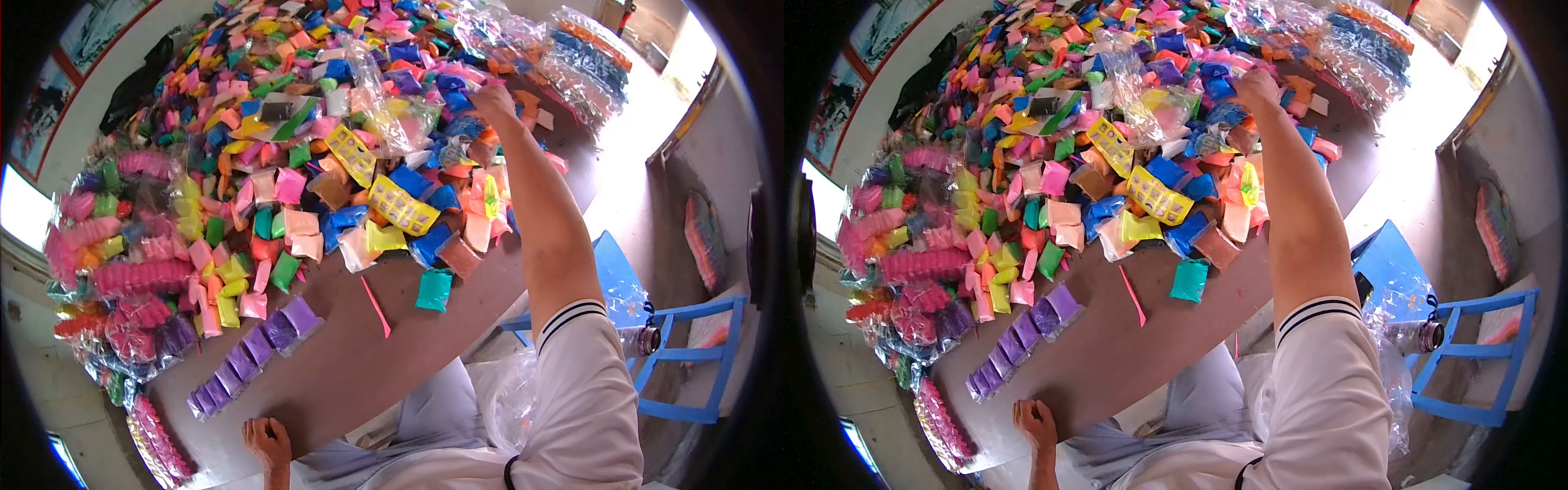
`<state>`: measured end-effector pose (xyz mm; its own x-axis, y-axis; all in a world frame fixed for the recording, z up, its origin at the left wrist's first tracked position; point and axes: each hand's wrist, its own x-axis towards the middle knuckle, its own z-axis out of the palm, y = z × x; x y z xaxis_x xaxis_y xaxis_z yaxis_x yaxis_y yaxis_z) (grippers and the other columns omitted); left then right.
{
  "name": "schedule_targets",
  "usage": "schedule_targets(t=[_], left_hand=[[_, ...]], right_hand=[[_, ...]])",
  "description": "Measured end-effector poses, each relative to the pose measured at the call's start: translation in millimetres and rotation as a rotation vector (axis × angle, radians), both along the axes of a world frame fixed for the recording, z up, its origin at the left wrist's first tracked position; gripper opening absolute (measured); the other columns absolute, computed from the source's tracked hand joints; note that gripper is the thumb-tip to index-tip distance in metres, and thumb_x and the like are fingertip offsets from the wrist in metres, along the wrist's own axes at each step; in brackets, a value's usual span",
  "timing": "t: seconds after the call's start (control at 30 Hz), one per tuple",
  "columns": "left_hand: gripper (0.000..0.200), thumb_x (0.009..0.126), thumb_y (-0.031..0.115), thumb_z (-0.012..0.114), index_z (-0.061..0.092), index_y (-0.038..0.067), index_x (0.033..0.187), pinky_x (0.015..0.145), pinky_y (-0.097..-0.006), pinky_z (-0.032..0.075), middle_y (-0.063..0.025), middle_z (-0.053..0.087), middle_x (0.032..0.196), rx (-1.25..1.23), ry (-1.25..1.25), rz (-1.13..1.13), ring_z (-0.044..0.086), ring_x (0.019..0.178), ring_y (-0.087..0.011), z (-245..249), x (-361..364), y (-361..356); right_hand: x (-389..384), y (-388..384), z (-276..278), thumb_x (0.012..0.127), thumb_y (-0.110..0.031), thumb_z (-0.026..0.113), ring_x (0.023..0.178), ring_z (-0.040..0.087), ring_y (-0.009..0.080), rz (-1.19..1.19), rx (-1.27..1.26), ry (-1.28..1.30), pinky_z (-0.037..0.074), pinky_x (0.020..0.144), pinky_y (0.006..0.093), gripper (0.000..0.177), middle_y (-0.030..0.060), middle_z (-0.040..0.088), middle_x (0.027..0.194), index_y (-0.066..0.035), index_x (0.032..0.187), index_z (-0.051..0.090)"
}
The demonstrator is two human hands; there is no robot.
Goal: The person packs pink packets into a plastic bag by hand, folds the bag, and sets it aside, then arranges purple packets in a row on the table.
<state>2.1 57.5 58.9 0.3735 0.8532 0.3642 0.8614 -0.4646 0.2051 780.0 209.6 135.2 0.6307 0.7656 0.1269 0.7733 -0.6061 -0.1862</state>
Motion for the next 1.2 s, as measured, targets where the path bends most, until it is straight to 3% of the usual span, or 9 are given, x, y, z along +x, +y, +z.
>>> schedule_targets(t=[0.03, 0.07, 0.13, 0.27, 0.6, 0.83, 0.9, 1.0, 1.2], left_hand=[[0.017, 0.088, 0.010, 0.060, 0.049, 0.005, 0.076, 0.063, -0.0464, 0.038, -0.0119, 0.048, 0.070, 0.002, 0.005, -0.004, 0.049, 0.068, -0.0326, 0.9, 0.4, 0.1], [0.017, 0.088, 0.010, 0.059, 0.049, 0.005, 0.076, 0.062, -0.0464, 0.038, -0.0117, 0.048, 0.070, 0.002, 0.010, -0.009, 0.049, 0.067, -0.0323, 1.0, -0.1, -0.6], [0.017, 0.088, 0.010, 0.059, 0.049, 0.005, 0.076, 0.062, -0.0463, 0.038, -0.0119, 0.048, 0.070, -0.004, 0.000, -0.023, 0.049, 0.067, -0.0324, -1.6, -2.9, -0.5], [0.017, 0.090, 0.010, 0.058, 0.048, 0.004, 0.077, 0.063, -0.0463, 0.038, -0.0126, 0.047, 0.070, -0.010, -0.009, -0.033, 0.049, 0.068, -0.0336, -3.7, -4.8, 0.3], [0.016, 0.089, 0.009, 0.061, 0.051, 0.006, 0.077, 0.066, -0.0476, 0.041, -0.0125, 0.051, 0.072, 0.008, -0.061, -0.048, 0.052, 0.071, -0.0343, 5.6, 2.0, -1.7], [0.016, 0.087, 0.011, 0.066, 0.055, 0.006, 0.076, 0.067, -0.0460, 0.044, -0.0116, 0.055, 0.072, 0.057, -0.116, -0.033, 0.055, 0.071, -0.0335, 8.3, 2.8, 0.0], [0.016, 0.087, 0.012, 0.067, 0.055, 0.006, 0.077, 0.068, -0.0460, 0.044, -0.0114, 0.056, 0.072, 0.075, -0.147, -0.037, 0.056, 0.071, -0.0334, 7.4, 2.2, -2.5], [0.016, 0.087, 0.012, 0.067, 0.056, 0.006, 0.077, 0.069, -0.0458, 0.045, -0.0111, 0.056, 0.073, 0.071, -0.161, -0.022, 0.056, 0.072, -0.0330, 6.2, -1.7, -3.7], [0.016, 0.088, 0.014, 0.067, 0.057, 0.007, 0.078, 0.071, -0.0439, 0.045, -0.0106, 0.057, 0.074, 0.089, -0.206, -0.033, 0.057, 0.074, -0.0314, 6.4, -1.4, -5.0]], right_hand=[[3.7, 1.1, -2.7, 0.089, -0.044, 0.069, 0.099, 0.071, 0.0258, 0.172, -0.296, -0.351, 0.053, 0.090, 0.0382, 0.036, 0.0091, 0.075, 0.098, -0.011, 0.100, 0.078], [7.6, -2.7, -14.0, 0.089, -0.044, 0.069, 0.099, 0.071, 0.0258, 0.174, -0.304, -0.348, 0.053, 0.090, 0.0382, 0.036, 0.0091, 0.075, 0.098, -0.011, 0.100, 0.078], [13.3, -13.5, -36.4, 0.087, -0.043, 0.073, 0.093, 0.072, 0.0217, -0.139, 0.739, 0.333, 0.054, 0.083, 0.0361, 0.034, 0.0074, 0.076, 0.095, -0.012, 0.102, 0.078], [-7.6, -49.7, 1.2, 0.089, -0.035, 0.077, 0.065, 0.061, 0.0107, -0.207, 1.018, 0.704, 0.047, 0.058, 0.0270, 0.038, 0.0026, 0.067, 0.074, -0.003, 0.108, 0.075], [-135.8, -132.0, 34.4, 0.096, -0.023, 0.069, 0.060, 0.049, 0.0067, 0.207, 1.071, 1.207, 0.040, 0.059, 0.0232, 0.020, -0.0038, 0.054, 0.068, -0.006, 0.087, 0.065], [-295.7, -124.9, -7.0, 0.094, -0.016, 0.070, 0.066, 0.058, 0.0080, 0.381, 0.679, 0.588, 0.047, 0.057, 0.0269, 0.015, -0.0008, 0.060, 0.070, -0.003, 0.089, 0.066], [-348.6, -120.7, -10.7, 0.087, -0.007, 0.069, 0.069, 0.064, 0.0241, 0.584, 0.867, 0.364, 0.050, 0.063, 0.0370, 0.009, 0.0105, 0.062, 0.073, 0.000, 0.088, 0.064], [-393.1, -116.4, -8.3, 0.085, -0.003, 0.068, 0.076, 0.065, 0.0323, 0.725, 0.843, 0.088, 0.051, 0.064, 0.0406, 0.010, 0.0141, 0.064, 0.081, -0.002, 0.094, 0.064], [-401.0, -108.2, -53.9, 0.083, -0.006, 0.062, 0.100, 0.062, 0.0304, 0.893, 0.344, -0.216, 0.050, 0.092, 0.0415, 0.018, 0.0090, 0.064, 0.105, -0.006, 0.101, 0.066]])
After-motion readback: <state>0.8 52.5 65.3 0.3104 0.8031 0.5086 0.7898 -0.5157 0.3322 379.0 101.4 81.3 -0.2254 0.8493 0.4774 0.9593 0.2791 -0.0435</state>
